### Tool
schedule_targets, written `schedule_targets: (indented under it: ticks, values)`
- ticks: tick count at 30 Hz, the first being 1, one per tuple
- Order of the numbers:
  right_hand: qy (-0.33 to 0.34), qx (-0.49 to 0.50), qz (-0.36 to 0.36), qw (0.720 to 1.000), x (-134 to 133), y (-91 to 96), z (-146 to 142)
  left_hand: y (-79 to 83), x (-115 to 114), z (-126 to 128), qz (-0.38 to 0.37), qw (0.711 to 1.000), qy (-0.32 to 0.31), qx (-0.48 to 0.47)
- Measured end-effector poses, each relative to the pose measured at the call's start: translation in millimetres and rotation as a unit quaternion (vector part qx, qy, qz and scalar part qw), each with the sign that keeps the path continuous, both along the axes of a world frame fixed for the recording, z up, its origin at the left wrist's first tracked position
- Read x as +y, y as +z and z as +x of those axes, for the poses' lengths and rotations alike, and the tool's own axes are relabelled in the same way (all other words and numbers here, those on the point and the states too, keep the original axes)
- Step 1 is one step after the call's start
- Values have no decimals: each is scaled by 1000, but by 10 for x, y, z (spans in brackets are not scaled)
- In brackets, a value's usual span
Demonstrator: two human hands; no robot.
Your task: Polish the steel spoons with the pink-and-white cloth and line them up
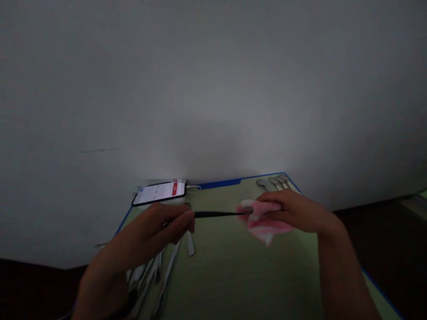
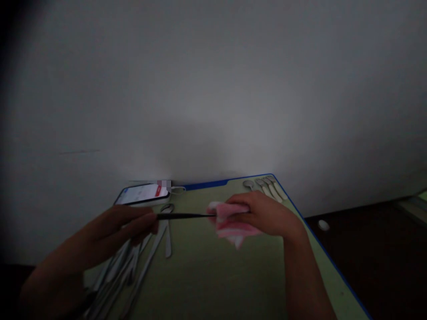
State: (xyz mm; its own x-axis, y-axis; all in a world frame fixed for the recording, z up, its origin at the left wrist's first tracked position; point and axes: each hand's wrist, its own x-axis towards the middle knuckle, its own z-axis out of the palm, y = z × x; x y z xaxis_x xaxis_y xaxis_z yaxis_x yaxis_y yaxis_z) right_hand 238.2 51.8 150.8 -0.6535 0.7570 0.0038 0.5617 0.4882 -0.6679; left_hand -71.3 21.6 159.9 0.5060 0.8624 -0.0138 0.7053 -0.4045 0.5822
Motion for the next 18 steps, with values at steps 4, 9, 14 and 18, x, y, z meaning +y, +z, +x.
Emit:
schedule_targets:
  ticks: [4,9,14,18]
  values:
    - [-7,-9,31,999,-32,21,-79,-32,0,28,-49,997,-2,53]
    - [36,-24,26,999,-54,3,-301,-116,-22,258,-70,992,-45,96]
    - [-13,-39,27,999,-33,-1,-233,-130,2,317,-27,994,-58,86]
    - [-65,-11,57,996,-23,36,-57,-163,35,180,-26,995,-15,97]
